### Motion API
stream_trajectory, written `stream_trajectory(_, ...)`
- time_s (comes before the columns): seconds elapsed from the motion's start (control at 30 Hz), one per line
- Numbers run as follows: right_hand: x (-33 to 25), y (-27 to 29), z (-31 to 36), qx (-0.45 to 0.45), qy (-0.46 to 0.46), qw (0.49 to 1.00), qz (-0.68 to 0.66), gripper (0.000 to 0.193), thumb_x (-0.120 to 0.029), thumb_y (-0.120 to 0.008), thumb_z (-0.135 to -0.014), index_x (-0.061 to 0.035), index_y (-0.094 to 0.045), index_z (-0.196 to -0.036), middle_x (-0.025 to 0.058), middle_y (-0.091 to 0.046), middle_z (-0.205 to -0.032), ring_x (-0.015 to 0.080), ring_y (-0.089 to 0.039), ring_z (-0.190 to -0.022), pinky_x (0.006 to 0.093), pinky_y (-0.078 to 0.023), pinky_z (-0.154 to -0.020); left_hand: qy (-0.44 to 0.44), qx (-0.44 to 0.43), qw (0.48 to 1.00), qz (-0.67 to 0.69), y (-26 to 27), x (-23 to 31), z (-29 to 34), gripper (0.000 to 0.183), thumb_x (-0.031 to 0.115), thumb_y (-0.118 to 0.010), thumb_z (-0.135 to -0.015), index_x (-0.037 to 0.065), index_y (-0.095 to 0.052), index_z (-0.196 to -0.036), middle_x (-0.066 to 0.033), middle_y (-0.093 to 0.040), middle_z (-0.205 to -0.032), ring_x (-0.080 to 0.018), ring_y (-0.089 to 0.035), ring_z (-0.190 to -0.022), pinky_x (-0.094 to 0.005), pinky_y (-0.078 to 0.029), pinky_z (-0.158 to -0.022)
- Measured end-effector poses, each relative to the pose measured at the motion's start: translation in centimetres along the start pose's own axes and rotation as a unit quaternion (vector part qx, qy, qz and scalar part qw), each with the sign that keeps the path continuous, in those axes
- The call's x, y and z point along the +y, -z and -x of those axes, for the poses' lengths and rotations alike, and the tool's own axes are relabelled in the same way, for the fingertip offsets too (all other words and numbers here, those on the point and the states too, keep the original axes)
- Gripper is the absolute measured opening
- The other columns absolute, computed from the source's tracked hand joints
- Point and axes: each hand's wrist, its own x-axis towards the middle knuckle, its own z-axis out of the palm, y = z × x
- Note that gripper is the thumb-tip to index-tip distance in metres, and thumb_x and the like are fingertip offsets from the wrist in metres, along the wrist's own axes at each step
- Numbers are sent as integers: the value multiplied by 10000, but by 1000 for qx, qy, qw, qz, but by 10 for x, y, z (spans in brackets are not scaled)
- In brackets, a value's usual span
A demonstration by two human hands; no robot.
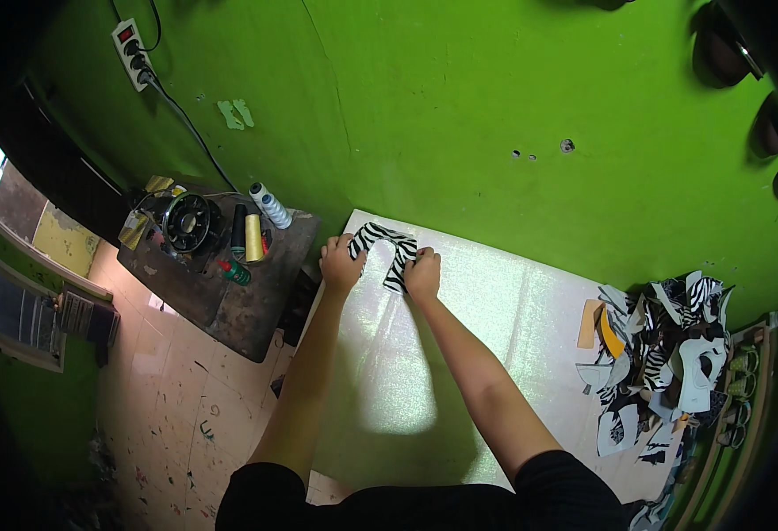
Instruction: The recorder sorts and organizes various zebra-patterned and solid-colored shoe component pieces on a work table.
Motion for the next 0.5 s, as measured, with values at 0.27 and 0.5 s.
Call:
stream_trajectory(0.27, -11, 6, 26, -77, 201, 958, 188, 442, -194, -587, -711, -34, -485, -1111, 168, -415, -1129, 317, -408, -999, 402, -374, -826, -69, -17, 996, -56, -18, -6, 8, 444, 207, -677, -639, 138, -565, -1063, -81, -494, -1097, -273, -447, -1017, -411, -392, -801)
stream_trajectory(0.5, -19, 12, 29, -124, 146, 964, 186, 451, -218, -582, -718, -60, -480, -1128, 125, -415, -1165, 324, -371, -1046, 429, -329, -866, -62, -19, 995, -79, -21, -7, 10, 484, 210, -688, -647, 136, -549, -1104, -107, -473, -1136, -287, -420, -1047, -420, -371, -822)
